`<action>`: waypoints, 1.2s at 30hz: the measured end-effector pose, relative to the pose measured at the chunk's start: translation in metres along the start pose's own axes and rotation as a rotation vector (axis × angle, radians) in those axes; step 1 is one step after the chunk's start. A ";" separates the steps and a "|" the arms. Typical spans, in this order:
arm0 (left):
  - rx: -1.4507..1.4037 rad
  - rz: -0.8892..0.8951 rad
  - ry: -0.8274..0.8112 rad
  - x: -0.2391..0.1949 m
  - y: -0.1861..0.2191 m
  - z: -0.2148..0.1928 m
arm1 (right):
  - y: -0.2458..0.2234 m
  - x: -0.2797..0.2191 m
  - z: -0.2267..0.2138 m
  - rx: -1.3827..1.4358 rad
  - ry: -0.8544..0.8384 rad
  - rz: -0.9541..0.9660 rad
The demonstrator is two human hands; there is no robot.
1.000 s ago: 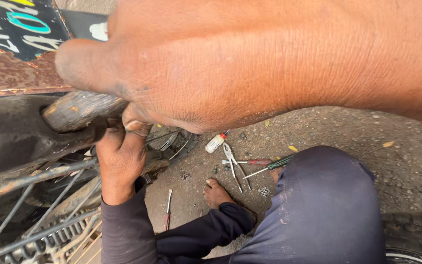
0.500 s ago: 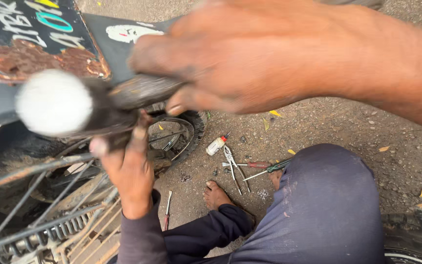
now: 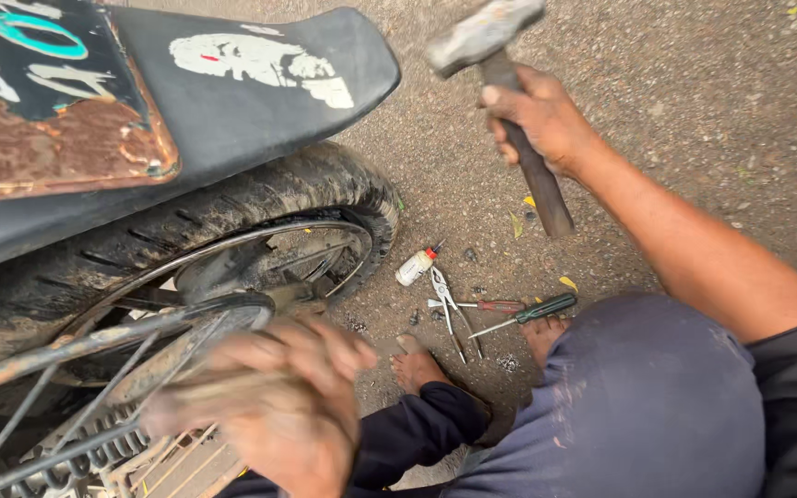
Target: The person is repairing a motorcycle tire by using a screwdriver and hammer to remove a nail. They then apply glue to the puncture area and press a patch onto the tire.
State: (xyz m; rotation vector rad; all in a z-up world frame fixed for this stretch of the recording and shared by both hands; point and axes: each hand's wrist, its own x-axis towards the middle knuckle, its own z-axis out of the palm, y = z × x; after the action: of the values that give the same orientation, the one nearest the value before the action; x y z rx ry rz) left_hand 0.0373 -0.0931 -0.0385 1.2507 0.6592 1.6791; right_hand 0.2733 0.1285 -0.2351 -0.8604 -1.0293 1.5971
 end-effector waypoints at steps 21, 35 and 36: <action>1.296 -0.520 -0.171 -0.060 -0.207 -0.167 | 0.056 -0.011 0.151 -0.933 -0.751 0.249; 0.917 -0.440 0.273 0.025 -0.281 -0.277 | 0.072 -0.011 0.199 -1.253 -0.567 -0.122; 0.930 -0.397 0.269 0.023 -0.282 -0.275 | 0.073 -0.012 0.198 -1.289 -0.562 -0.169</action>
State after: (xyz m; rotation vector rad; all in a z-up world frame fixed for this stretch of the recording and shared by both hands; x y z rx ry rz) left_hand -0.1230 0.0794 -0.3556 1.3606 1.8615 1.2158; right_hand 0.0717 0.0665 -0.2264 -1.0706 -2.5614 0.8886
